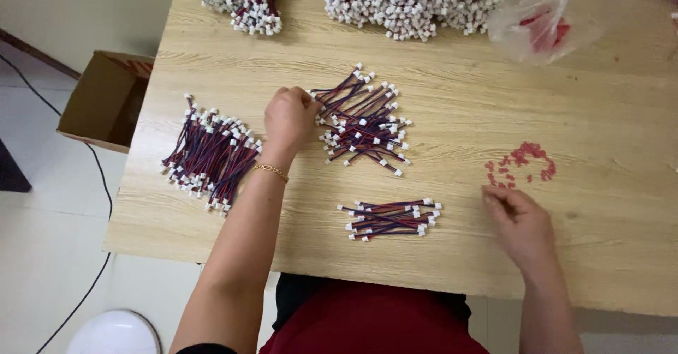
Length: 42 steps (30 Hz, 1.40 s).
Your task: Sorting and bundling small wire harnesses on a wooden table
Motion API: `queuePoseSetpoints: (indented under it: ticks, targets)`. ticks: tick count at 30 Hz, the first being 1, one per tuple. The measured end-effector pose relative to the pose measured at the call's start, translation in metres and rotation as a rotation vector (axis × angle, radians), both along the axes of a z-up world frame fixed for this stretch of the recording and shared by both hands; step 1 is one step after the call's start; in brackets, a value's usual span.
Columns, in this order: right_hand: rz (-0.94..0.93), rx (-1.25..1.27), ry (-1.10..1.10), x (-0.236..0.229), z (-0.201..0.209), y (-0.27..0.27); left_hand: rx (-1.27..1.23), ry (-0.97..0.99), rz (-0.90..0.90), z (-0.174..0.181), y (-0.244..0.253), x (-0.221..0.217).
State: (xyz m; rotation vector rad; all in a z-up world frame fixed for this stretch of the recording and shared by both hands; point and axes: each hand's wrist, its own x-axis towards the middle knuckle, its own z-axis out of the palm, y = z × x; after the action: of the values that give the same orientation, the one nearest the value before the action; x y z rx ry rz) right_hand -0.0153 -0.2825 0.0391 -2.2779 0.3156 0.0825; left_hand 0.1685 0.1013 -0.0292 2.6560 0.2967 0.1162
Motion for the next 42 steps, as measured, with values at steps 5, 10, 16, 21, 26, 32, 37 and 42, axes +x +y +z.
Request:
queuePoseSetpoints:
  ticks: [5,10,16,21,26,32,37,42]
  targets:
    - [-0.135,-0.110,-0.064,0.005,-0.013,-0.045,-0.091,0.057,-0.052,0.021,-0.006,-0.009]
    - [-0.189,-0.234,-0.078,0.007,-0.044,-0.079,0.019,-0.034,-0.080,-0.011,0.001,0.001]
    - [-0.026,-0.321,-0.166,0.008,-0.036,-0.050,-0.046,-0.141,-0.031,-0.008,0.009,-0.008]
    - [0.035,-0.268,-0.176,0.008,-0.037,-0.046,-0.333,-0.401,-0.041,0.020,0.003,-0.038]
    - [-0.002,-0.248,-0.228,0.000,-0.038,-0.056,-0.670,-0.379,-0.057,0.047,-0.011,-0.070]
    - [-0.008,-0.208,-0.137,-0.004,-0.030,-0.046,-1.097,-0.325,-0.079,0.061,-0.029,-0.092]
    - [0.011,-0.251,-0.132,0.002,-0.029,-0.040,-1.263,-0.192,-0.036,0.086,-0.062,-0.124]
    - [0.051,-0.400,-0.120,0.000,-0.034,-0.043,-1.376,0.049,-0.003,0.056,-0.087,-0.148]
